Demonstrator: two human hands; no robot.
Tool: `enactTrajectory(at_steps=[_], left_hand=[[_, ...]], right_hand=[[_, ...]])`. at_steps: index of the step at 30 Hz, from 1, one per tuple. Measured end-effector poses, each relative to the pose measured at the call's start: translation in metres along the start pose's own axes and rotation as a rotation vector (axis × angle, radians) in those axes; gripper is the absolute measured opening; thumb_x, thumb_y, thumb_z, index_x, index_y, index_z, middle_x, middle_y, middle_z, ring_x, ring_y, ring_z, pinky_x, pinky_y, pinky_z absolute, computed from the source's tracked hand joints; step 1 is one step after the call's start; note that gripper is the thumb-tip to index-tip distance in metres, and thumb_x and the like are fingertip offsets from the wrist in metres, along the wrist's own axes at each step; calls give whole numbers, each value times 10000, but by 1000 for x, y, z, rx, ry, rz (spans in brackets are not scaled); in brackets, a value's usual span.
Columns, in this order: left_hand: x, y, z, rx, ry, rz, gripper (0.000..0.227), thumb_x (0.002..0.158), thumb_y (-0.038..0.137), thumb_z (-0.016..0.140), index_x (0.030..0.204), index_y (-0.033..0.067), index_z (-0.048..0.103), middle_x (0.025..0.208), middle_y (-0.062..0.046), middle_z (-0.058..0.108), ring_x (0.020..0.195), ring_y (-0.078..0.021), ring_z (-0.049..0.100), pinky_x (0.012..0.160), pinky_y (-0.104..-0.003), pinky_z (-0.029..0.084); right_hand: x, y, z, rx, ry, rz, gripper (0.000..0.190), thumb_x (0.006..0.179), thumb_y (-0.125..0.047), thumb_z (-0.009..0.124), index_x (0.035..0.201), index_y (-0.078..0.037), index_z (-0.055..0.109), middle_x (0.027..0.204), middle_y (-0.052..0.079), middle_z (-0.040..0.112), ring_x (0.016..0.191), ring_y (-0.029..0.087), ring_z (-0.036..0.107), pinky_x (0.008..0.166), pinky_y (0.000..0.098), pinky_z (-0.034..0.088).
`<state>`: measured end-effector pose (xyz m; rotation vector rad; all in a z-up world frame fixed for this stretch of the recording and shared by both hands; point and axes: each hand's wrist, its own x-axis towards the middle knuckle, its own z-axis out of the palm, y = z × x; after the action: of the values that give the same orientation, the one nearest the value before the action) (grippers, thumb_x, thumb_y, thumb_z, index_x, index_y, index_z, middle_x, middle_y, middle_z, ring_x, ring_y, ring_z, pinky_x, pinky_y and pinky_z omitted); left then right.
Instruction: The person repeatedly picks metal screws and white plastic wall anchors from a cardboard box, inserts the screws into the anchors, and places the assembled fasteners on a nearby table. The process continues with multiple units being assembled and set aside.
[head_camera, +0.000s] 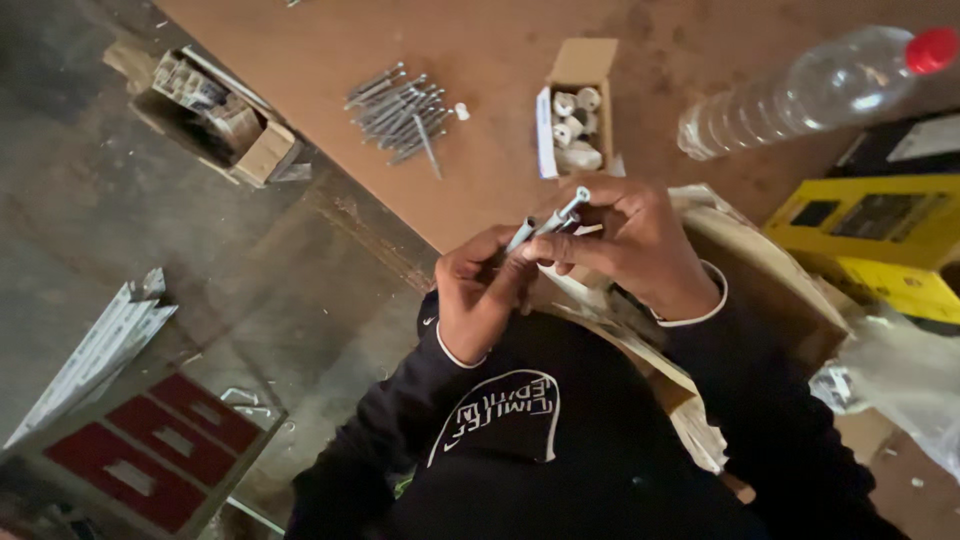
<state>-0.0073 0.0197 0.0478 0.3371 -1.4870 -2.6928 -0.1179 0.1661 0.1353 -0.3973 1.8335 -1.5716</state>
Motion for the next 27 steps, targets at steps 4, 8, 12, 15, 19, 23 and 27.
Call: enactTrajectory(at_steps=[4, 8, 12, 15, 19, 23, 27], left_hand=[[4, 8, -30, 32, 67, -87, 278, 1091, 179, 575, 1178, -57, 693, 771, -46, 646, 574, -80, 576, 519, -222, 450], [26, 8, -57, 99, 177, -57, 381, 1098, 255, 495, 1251, -40, 681, 867, -91, 712, 652, -116, 657, 574, -249, 549], [45, 1, -86, -30, 297, 17, 378, 1084, 270, 485, 1221, -40, 651, 1144, -108, 717, 852, -157, 718, 617, -314, 619], [47, -3, -110, -49, 388, 37, 365, 1096, 289, 482, 1164, -32, 642, 1128, -128, 718, 837, -169, 720, 628, -316, 621], [47, -10, -135, -51, 496, 57, 333, 1116, 288, 495, 1077, -19, 618, 998, -125, 718, 777, -158, 697, 606, -285, 581], [44, -18, -157, -95, 612, -14, 325, 1113, 280, 491, 1004, -8, 594, 871, -105, 696, 598, -142, 630, 478, -240, 451], [39, -27, -174, -99, 646, 33, 318, 1134, 272, 506, 1003, -6, 587, 822, -107, 670, 589, -138, 623, 520, -255, 506]], right_hand=[[45, 12, 1, -301, -97, 49, 164, 825, -76, 830, 954, -4, 758, 838, 76, 777, 664, 131, 764, 598, 253, 650], [96, 31, -6, -91, -36, 213, 107, 853, -36, 781, 948, 0, 746, 844, 107, 776, 679, 170, 752, 628, 283, 648], [145, 60, -14, -72, 40, 352, 96, 861, -17, 785, 920, 34, 728, 828, 118, 761, 696, 175, 755, 641, 288, 632], [183, 86, -30, -67, 70, 337, 113, 889, 5, 782, 931, 67, 697, 847, 149, 745, 717, 208, 742, 647, 307, 630], [237, 135, -38, 132, 165, 348, 117, 909, 34, 746, 941, 85, 646, 961, 154, 735, 846, 250, 785, 781, 329, 703], [267, 188, -17, 200, 102, 407, 96, 877, 90, 689, 972, 91, 670, 976, 178, 741, 875, 291, 779, 805, 347, 687], [285, 228, 16, 257, 80, 451, 107, 878, 102, 671, 983, 89, 658, 968, 157, 724, 907, 285, 769, 833, 353, 656]])
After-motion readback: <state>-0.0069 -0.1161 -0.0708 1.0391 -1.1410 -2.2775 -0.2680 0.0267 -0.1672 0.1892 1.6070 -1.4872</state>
